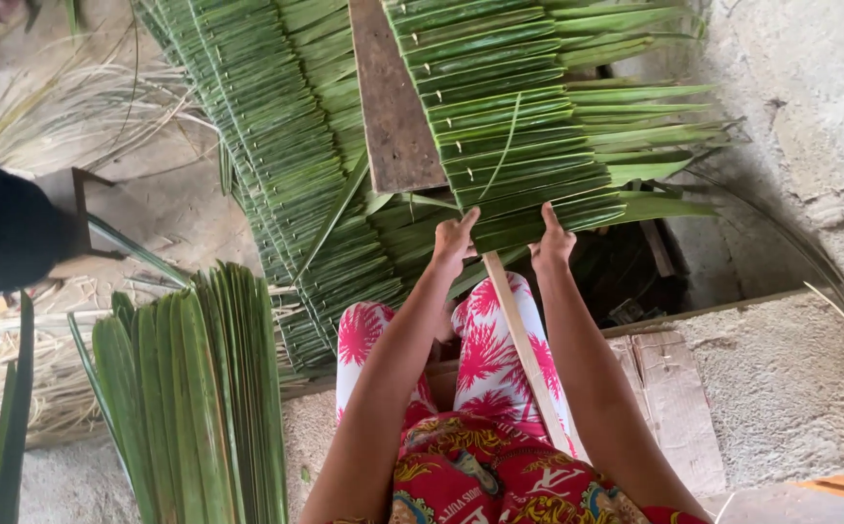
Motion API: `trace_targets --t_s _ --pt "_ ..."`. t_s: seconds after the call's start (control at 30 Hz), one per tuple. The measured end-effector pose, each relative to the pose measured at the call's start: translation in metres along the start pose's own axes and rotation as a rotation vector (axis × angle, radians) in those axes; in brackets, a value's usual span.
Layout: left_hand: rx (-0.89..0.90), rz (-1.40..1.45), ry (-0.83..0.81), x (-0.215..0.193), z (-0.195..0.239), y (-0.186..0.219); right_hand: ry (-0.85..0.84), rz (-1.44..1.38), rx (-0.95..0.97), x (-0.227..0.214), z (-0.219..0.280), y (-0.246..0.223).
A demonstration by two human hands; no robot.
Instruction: Weaving and securing palm leaves onto a wooden frame to create thatched panels
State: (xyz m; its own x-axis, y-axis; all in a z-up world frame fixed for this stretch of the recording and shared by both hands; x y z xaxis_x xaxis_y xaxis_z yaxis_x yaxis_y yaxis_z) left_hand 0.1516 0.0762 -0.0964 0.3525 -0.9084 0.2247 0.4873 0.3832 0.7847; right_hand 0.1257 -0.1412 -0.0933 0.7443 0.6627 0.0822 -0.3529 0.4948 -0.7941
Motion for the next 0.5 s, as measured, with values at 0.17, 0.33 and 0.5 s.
trace_targets --t_s 0.17,0.33,0.5 --pt "-0.003 -0.005 0.015 -0.002 -0.033 -0.031 0.000 0.122 0.019 0.008 -0.017 -0.001" --pt "0.020 -0.015 0.016 -0.004 -0.018 -0.021 -0.050 0.135 0.133 0.006 -0.009 -0.004" --pt "0.032 0.020 0.034 -0.004 -0.012 -0.018 -0.117 0.047 0.395 0.021 0.035 -0.002"
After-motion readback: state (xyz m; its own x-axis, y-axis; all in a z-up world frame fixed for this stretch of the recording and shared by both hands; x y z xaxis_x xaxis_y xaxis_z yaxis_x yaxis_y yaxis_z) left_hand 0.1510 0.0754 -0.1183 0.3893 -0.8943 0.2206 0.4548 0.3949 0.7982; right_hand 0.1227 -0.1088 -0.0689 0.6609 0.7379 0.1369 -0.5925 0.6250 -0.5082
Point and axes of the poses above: each hand's wrist, its own z-axis away from the middle knuckle, its own x-axis out of the palm, y = z × x, the point moved 5 cm from there along -z, towards the middle knuckle, and after that the axes turned 15 degrees about z, right-handed, at the moved point
